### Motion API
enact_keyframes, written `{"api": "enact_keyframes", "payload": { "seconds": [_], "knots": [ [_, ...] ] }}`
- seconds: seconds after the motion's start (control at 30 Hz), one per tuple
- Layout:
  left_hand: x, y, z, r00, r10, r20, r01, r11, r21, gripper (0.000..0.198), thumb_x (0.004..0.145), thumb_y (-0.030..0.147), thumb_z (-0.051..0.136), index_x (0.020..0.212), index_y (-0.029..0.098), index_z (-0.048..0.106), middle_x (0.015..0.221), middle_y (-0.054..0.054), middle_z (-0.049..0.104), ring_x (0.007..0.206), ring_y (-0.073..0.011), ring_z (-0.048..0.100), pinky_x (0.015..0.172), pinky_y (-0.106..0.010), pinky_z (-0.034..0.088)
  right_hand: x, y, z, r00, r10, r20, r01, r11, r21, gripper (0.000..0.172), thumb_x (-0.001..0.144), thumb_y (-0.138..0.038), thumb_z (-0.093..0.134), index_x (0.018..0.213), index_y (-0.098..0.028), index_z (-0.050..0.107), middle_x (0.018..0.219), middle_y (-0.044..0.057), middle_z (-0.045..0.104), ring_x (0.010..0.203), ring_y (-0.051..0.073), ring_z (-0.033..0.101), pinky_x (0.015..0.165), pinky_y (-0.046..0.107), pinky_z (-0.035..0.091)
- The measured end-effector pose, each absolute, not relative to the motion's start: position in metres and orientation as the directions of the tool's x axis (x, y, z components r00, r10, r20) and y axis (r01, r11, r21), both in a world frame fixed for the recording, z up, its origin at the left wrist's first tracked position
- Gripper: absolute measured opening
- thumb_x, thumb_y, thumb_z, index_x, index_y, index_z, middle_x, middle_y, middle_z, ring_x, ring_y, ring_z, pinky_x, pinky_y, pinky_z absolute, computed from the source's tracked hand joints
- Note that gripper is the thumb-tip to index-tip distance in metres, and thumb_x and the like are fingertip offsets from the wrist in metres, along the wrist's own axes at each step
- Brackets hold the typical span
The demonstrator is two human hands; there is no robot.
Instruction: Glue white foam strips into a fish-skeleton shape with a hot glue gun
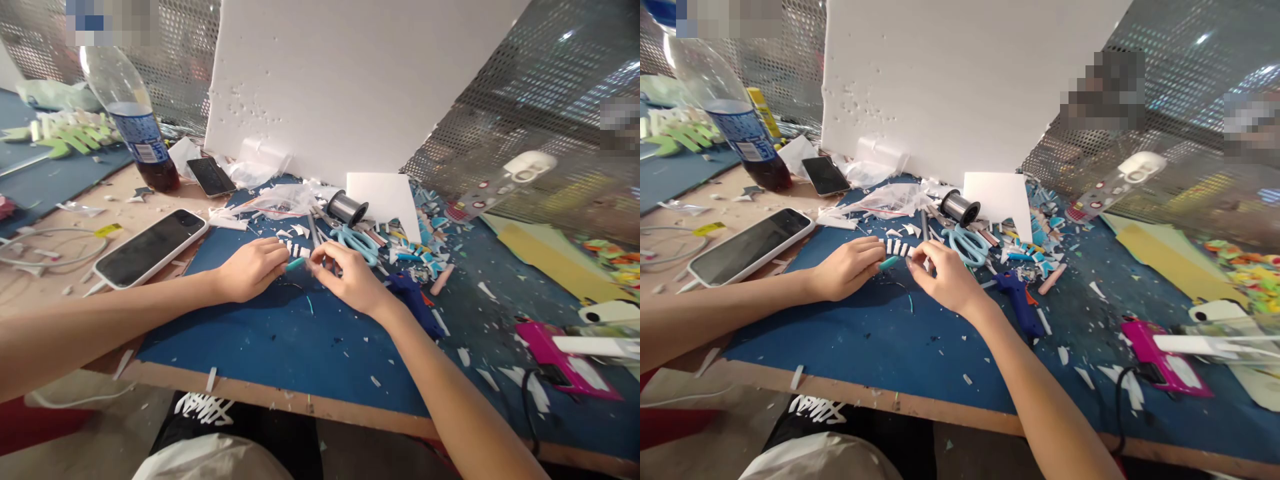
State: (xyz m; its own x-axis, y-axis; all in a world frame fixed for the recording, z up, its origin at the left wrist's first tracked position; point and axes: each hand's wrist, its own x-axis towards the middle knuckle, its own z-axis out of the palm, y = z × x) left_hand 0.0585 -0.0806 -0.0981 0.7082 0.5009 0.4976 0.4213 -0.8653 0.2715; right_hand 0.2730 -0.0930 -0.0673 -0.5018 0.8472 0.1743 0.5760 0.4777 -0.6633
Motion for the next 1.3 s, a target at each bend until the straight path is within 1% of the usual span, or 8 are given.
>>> {"api": "enact_keyframes", "payload": {
  "seconds": [0.2, 0.43, 0.63, 0.83, 0.97, 1.07, 1.13, 1.3],
  "knots": [
    [0.06, -0.083, -0.099, 0.775, 0.475, 0.416, 0.363, -0.874, 0.323, 0.029, 0.094, 0.026, 0.024, 0.069, 0.019, 0.038, 0.066, -0.005, 0.049, 0.062, -0.0168, 0.041, 0.06, -0.03, 0.035, 0.286, -0.094, -0.048, -0.583, 0.75, -0.313, 0.732, 0.318, -0.603, 0.012, 0.072, -0.026, 0.066, 0.07, -0.017, 0.057, 0.061, 0.0, 0.055, 0.054, 0.012, 0.049, 0.049, 0.024, 0.036],
    [0.068, -0.086, -0.098, 0.843, 0.435, 0.316, 0.255, -0.841, 0.477, 0.044, 0.095, 0.042, 0.022, 0.072, 0.016, 0.048, 0.069, -0.006, 0.053, 0.068, -0.0174, 0.041, 0.064, -0.03, 0.035, 0.28, -0.092, -0.051, -0.674, 0.628, -0.389, 0.666, 0.289, -0.688, 0.023, 0.073, -0.037, 0.067, 0.072, -0.015, 0.059, 0.061, 0.0, 0.055, 0.057, 0.012, 0.051, 0.052, 0.023, 0.038],
    [0.07, -0.085, -0.102, 0.833, 0.435, 0.341, 0.226, -0.832, 0.507, 0.049, 0.093, 0.047, 0.025, 0.072, 0.015, 0.056, 0.07, -0.007, 0.054, 0.068, -0.017, 0.04, 0.066, -0.03, 0.035, 0.276, -0.094, -0.059, -0.678, 0.66, -0.324, 0.637, 0.308, -0.706, 0.03, 0.075, -0.043, 0.065, 0.069, -0.016, 0.054, 0.061, -0.001, 0.055, 0.055, 0.012, 0.049, 0.052, 0.024, 0.037],
    [0.07, -0.084, -0.102, 0.813, 0.45, 0.37, 0.236, -0.836, 0.496, 0.045, 0.094, 0.043, 0.026, 0.071, 0.015, 0.053, 0.074, -0.007, 0.052, 0.069, -0.0164, 0.041, 0.066, -0.029, 0.036, 0.275, -0.094, -0.06, -0.676, 0.679, -0.288, 0.643, 0.351, -0.681, 0.027, 0.076, -0.038, 0.064, 0.066, -0.017, 0.049, 0.064, -0.001, 0.052, 0.055, 0.011, 0.046, 0.051, 0.024, 0.035],
    [0.068, -0.084, -0.099, 0.739, 0.467, 0.486, 0.224, -0.85, 0.476, 0.043, 0.094, 0.042, 0.026, 0.069, 0.016, 0.047, 0.071, -0.005, 0.05, 0.067, -0.0151, 0.041, 0.066, -0.029, 0.037, 0.274, -0.097, -0.063, -0.655, 0.75, -0.095, 0.561, 0.399, -0.725, 0.024, 0.076, -0.033, 0.064, 0.088, -0.018, 0.051, 0.084, 0.003, 0.055, 0.07, 0.014, 0.051, 0.061, 0.026, 0.042],
    [0.066, -0.083, -0.096, 0.635, 0.455, 0.625, 0.237, -0.884, 0.403, 0.039, 0.095, 0.041, 0.028, 0.071, 0.016, 0.047, 0.071, -0.005, 0.049, 0.068, -0.0154, 0.04, 0.066, -0.03, 0.037, 0.269, -0.102, -0.068, -0.627, 0.777, 0.06, 0.456, 0.428, -0.78, 0.048, 0.074, -0.032, 0.067, 0.116, -0.02, 0.045, 0.112, 0.008, 0.051, 0.093, 0.018, 0.052, 0.078, 0.032, 0.046],
    [0.065, -0.083, -0.095, 0.585, 0.428, 0.689, 0.271, -0.904, 0.331, 0.037, 0.095, 0.039, 0.029, 0.072, 0.016, 0.047, 0.07, -0.004, 0.048, 0.066, -0.0154, 0.038, 0.064, -0.03, 0.037, 0.263, -0.106, -0.073, -0.623, 0.779, 0.078, 0.391, 0.396, -0.831, 0.054, 0.073, -0.034, 0.069, 0.12, -0.023, 0.045, 0.118, 0.007, 0.05, 0.102, 0.021, 0.051, 0.085, 0.035, 0.046],
    [0.063, -0.085, -0.092, 0.561, 0.383, 0.734, 0.382, -0.906, 0.181, 0.036, 0.095, 0.035, 0.028, 0.072, 0.017, 0.049, 0.068, -0.004, 0.048, 0.063, -0.0155, 0.037, 0.06, -0.03, 0.035, 0.245, -0.112, -0.084, -0.572, 0.812, 0.119, 0.234, 0.301, -0.924, 0.023, 0.081, -0.036, 0.062, 0.098, -0.022, 0.057, 0.095, 0.004, 0.059, 0.087, 0.019, 0.058, 0.074, 0.032, 0.048]
  ]
}}
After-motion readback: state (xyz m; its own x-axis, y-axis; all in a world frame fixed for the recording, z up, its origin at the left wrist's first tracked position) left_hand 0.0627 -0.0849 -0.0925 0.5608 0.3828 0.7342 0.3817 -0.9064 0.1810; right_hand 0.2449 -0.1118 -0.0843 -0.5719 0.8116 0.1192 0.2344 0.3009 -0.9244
